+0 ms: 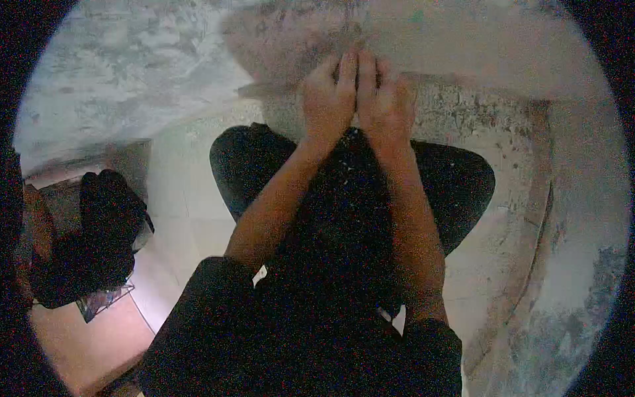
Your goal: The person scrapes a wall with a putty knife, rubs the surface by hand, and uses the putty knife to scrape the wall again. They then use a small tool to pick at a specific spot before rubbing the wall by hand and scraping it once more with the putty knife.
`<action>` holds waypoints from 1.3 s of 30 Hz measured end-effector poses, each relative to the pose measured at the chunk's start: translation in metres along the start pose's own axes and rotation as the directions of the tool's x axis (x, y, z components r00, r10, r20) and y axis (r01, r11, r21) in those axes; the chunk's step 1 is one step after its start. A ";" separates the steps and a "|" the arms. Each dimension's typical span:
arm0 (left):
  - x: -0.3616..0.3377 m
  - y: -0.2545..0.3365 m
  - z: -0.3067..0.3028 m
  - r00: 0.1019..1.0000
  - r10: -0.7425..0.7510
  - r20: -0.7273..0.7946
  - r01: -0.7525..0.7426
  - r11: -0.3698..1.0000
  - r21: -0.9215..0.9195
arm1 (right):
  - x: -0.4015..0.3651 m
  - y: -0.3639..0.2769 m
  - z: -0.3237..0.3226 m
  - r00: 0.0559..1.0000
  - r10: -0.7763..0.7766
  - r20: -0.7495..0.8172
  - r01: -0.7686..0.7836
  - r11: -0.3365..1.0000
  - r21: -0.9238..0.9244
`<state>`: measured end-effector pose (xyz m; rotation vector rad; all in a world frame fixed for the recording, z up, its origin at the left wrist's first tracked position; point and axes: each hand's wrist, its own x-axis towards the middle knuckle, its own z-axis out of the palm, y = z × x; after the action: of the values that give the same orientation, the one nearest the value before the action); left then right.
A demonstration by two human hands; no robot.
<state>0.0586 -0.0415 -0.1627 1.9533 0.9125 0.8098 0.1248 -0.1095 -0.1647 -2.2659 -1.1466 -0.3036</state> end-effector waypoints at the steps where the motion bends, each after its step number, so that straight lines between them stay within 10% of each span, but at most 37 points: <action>1: 0.015 -0.005 0.007 1.000 -0.017 0.024 0.016 0.999 0.028 | 0.002 0.006 0.014 1.000 -0.006 -0.003 0.006 1.000 0.003; 3: 0.017 -0.024 0.018 0.999 -0.021 0.049 0.018 0.998 0.053 | -0.015 0.031 0.055 0.953 -0.237 -0.191 0.183 0.948 -0.262; 4: 0.006 -0.060 0.030 0.993 -0.006 0.120 -0.007 0.994 0.112 | -0.030 0.045 0.073 0.986 -0.035 0.160 0.058 0.989 -0.139; 8: -0.012 -0.042 0.023 0.993 -0.015 0.115 0.002 0.994 0.111 | -0.022 0.006 0.024 0.855 0.405 0.323 -0.480 0.855 0.197; 9: -0.002 -0.024 0.021 0.992 -0.024 0.120 0.009 0.992 0.123 | -0.010 0.010 0.014 0.849 0.408 0.335 -0.487 0.850 0.202; 11: 0.008 0.010 0.008 0.987 0.161 -0.014 -0.161 0.987 -0.005 | -0.003 0.009 0.001 0.996 0.046 -0.078 -0.034 0.989 0.147; 15: 0.016 -0.055 0.038 0.992 0.114 0.060 -0.121 0.984 0.128 | -0.023 0.050 0.080 0.995 -0.062 0.075 0.075 0.979 -0.187; 16: 0.006 -0.095 0.049 0.963 0.122 0.240 -0.199 0.922 0.331 | -0.030 0.040 0.077 0.940 0.137 0.311 -0.137 0.990 -0.022; 20: -0.021 -0.116 0.057 0.914 0.309 0.264 -0.406 0.699 0.588 | -0.053 0.050 0.102 0.990 0.048 0.132 -0.065 0.990 0.122; 21: -0.022 -0.113 0.056 0.906 0.356 0.229 -0.419 0.677 0.605 | -0.047 0.040 0.087 0.939 0.229 0.255 -0.287 0.933 0.218; 23: -0.048 -0.107 0.050 0.915 0.345 0.208 -0.396 0.674 0.624 | -0.070 0.037 0.083 0.811 0.379 0.446 -0.521 0.815 0.253; 25: -0.028 -0.106 0.054 0.953 0.277 0.124 -0.301 0.913 0.275 | -0.071 0.057 0.121 0.975 0.034 -0.221 0.010 0.981 0.192; 32: 0.003 -0.100 0.047 0.970 0.043 0.239 -0.039 0.999 -0.020 | -0.042 0.056 0.115 0.964 0.222 0.145 -0.256 0.920 0.295; 34: 0.007 -0.110 0.051 0.916 -0.223 0.334 0.256 0.965 -0.057 | -0.047 0.073 0.139 0.946 -0.190 -0.264 0.192 0.981 -0.018; 38: 0.012 -0.131 0.046 0.832 -0.383 0.400 0.337 0.923 0.183 | -0.029 0.063 0.114 0.988 0.097 0.123 -0.138 0.911 0.388; 39: 0.010 -0.142 0.047 0.866 -0.209 0.455 0.204 0.977 0.060 | -0.026 0.066 0.109 0.967 0.064 0.246 -0.161 0.903 0.398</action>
<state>0.0585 0.0057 -0.3053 1.8965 0.8141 0.1973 0.1553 -0.0937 -0.2896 -2.0052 -1.0640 0.2373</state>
